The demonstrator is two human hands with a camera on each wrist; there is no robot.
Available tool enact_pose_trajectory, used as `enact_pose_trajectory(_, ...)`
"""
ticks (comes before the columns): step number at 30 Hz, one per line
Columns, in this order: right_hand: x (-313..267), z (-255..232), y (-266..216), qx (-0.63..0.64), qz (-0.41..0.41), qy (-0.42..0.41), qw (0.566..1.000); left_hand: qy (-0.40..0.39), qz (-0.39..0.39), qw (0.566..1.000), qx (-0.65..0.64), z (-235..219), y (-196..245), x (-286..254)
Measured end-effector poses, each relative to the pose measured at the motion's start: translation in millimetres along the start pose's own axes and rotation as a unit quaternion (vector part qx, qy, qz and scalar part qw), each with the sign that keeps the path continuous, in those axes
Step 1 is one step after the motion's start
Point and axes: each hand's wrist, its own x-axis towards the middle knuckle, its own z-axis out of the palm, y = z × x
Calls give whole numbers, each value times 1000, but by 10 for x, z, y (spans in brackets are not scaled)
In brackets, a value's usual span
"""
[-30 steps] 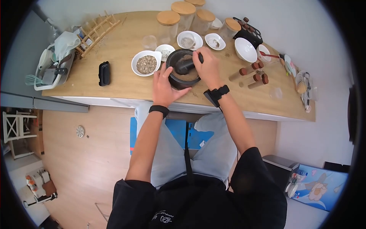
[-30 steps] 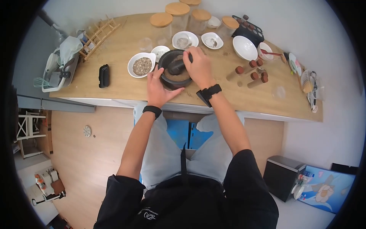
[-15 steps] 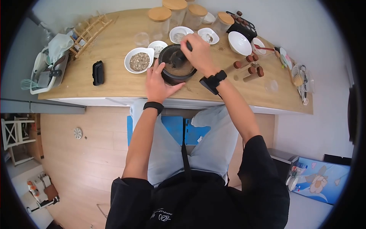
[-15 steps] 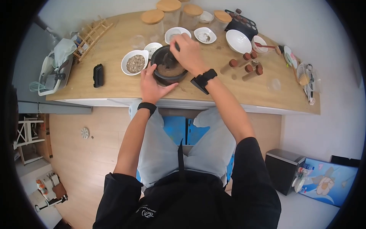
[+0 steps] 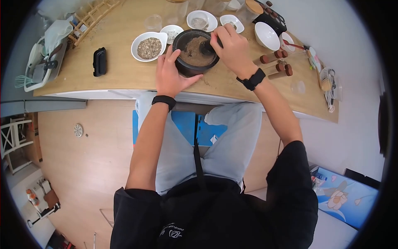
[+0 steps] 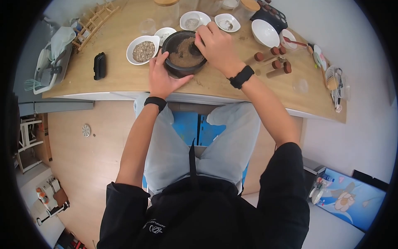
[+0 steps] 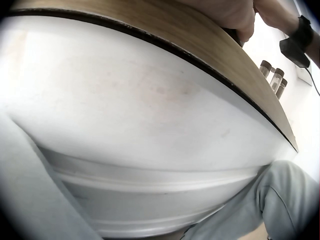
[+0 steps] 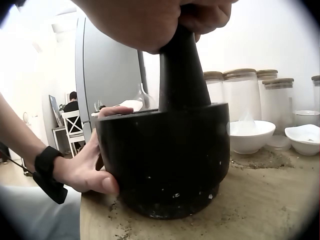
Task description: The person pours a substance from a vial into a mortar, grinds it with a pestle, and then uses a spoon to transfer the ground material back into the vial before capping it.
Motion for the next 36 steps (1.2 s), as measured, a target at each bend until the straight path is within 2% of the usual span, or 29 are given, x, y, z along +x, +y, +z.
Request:
enact_pose_trajectory(1, -61, 67, -10, 2, 1, -3, 1000, -1, -3, 1000, -2, 6, -1, -9)
enact_pose_trajectory(3, -150, 208, -54, 34, 109, -10, 993, -5, 0, 1000, -4, -12, 14, 1)
enact_pose_trajectory(6, -47, 229, 2, 76, 120, -37, 989, -3, 4, 1000, -4, -9, 35, 11)
enact_pose_trajectory(10, 1, 283, 108, 87, 129, 16, 988, 3, 11, 1000, 1, -10, 13, 46)
enact_pose_trajectory(12, -132, 321, 26, 107, 176, -5, 978, 2, 14, 1000, 0, 5, 13, 0)
enact_pose_trajectory(13, -124, 299, 31, 106, 180, -6, 978, -4, 6, 1000, 2, 3, 22, -6)
enact_pose_trajectory(15, -12, 268, 98, 94, 130, -31, 986, -9, 2, 1000, 4, -3, 48, -5)
enact_pose_trajectory(16, 4, 283, 112, 85, 145, 7, 986, -10, 2, 1000, 12, -12, 47, -6)
enact_pose_trajectory(19, -100, 358, 17, 102, 185, 16, 977, -7, 4, 1000, 21, -7, 26, 1)
enact_pose_trajectory(20, -115, 382, 26, 121, 193, -16, 973, -5, 7, 1000, 19, 2, 31, -4)
enact_pose_trajectory(24, -21, 323, 86, 96, 149, 3, 984, -18, -10, 1000, 14, -10, 47, 19)
enact_pose_trajectory(26, -74, 369, 16, 99, 203, 24, 974, 8, 18, 1000, 22, -9, 47, 16)
enact_pose_trajectory(27, -79, 381, 31, 100, 206, 24, 973, 6, 19, 1000, 22, -13, 35, 17)
enact_pose_trajectory(29, -47, 324, 51, 102, 161, -44, 981, -13, -8, 999, 33, 3, 52, -6)
enact_pose_trajectory(31, -19, 335, 75, 94, 169, -12, 981, -15, 0, 999, 29, -13, 72, -7)
enact_pose_trajectory(33, -92, 406, 13, 99, 212, 44, 971, -14, 3, 999, 30, -22, 40, 30)
enact_pose_trajectory(36, -70, 350, 26, 112, 181, 7, 977, -18, -14, 999, 35, -11, 112, -14)
